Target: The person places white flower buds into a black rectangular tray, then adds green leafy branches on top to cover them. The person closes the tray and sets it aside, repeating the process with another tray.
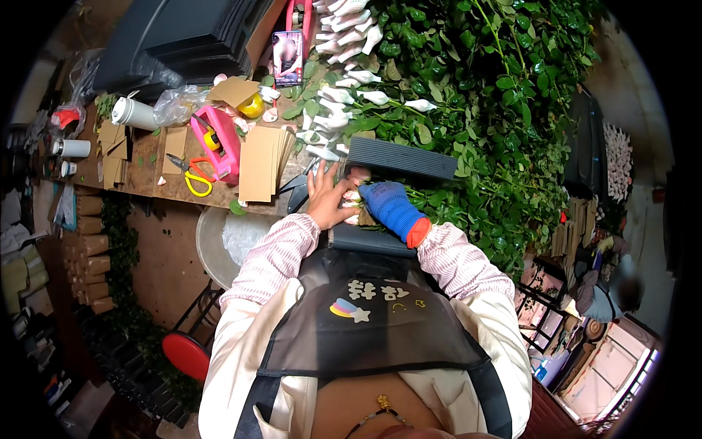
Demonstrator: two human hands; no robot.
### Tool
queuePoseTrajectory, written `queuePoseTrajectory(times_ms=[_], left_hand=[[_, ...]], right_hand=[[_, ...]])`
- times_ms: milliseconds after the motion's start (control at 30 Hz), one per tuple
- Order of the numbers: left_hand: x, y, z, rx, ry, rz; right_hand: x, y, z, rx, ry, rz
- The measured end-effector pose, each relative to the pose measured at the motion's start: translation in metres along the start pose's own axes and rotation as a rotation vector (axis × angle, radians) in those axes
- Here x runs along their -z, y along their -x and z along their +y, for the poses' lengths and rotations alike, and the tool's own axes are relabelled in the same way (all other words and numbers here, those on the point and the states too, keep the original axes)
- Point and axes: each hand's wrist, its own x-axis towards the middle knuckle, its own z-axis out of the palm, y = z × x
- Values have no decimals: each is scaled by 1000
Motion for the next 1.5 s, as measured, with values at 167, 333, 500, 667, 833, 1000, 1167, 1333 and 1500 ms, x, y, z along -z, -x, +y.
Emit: queuePoseTrajectory(times_ms=[167, 333, 500, 667, 833, 1000, 1167, 1333, 1500], left_hand=[[-6, -4, 3, 41, 76, 76], [-16, 2, -2, 40, 125, 210], [-18, 1, -1, 46, 130, 240], [-22, 1, -5, 89, 133, 222], [-22, 1, -7, 59, 91, 214], [-19, -6, 2, 119, 104, 247], [-29, -14, 5, 164, 89, 361], [-28, -14, 10, 138, 79, 372], [-26, -12, 12, 173, 82, 384]], right_hand=[[-10, 0, 9, 46, -61, 25], [32, 31, 14, -148, -235, -3], [2, 20, 33, -136, -68, 78], [-19, 0, 39, 9, -62, 238], [-27, 4, 49, 91, -163, 245], [-27, 2, 47, 114, 21, 107], [8, 20, 38, 91, -139, 96], [12, 24, 35, -139, -453, 203], [11, 21, 32, -29, -321, 133]])
